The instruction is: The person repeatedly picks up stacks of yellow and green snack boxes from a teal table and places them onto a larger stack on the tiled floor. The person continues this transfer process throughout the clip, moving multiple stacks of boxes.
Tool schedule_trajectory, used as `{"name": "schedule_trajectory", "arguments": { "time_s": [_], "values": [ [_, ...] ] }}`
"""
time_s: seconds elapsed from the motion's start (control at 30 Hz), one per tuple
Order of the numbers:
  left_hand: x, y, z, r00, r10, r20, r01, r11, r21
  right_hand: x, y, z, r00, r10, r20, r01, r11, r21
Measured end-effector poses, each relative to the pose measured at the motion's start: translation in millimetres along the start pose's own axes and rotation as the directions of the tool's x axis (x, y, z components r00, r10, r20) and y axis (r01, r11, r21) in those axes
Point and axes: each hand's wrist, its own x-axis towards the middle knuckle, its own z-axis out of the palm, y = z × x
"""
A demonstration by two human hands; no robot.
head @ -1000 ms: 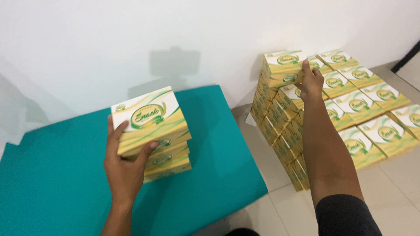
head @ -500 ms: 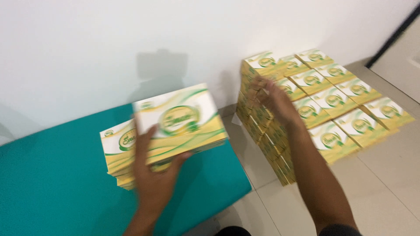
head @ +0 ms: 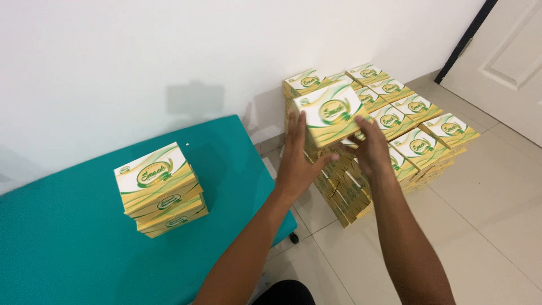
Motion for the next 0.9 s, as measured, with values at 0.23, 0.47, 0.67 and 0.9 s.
{"name": "schedule_trajectory", "arguments": {
  "time_s": [0.23,0.47,0.67,0.9],
  "values": [
    [-110.4,-19.4,-138.5,0.847,0.357,-0.395,-0.012,0.754,0.657,99.3,-6.9,-17.2,0.942,0.171,-0.29,-0.217,0.967,-0.134],
    [-145.8,-41.2,-207.2,0.523,-0.118,-0.844,0.53,0.821,0.214,172.5,66.4,-59.2,0.929,0.008,-0.37,-0.208,0.838,-0.504],
    [-141.4,-38.9,-208.7,0.444,-0.464,-0.767,0.539,0.822,-0.185,126.6,59.5,-34.3,0.921,-0.271,-0.281,-0.032,0.665,-0.746],
    [-148.1,-36.2,-179.2,0.485,-0.201,-0.851,0.474,0.878,0.063,-65.2,53.5,113.7,0.831,0.006,0.556,0.294,0.844,-0.449]
  ]
}}
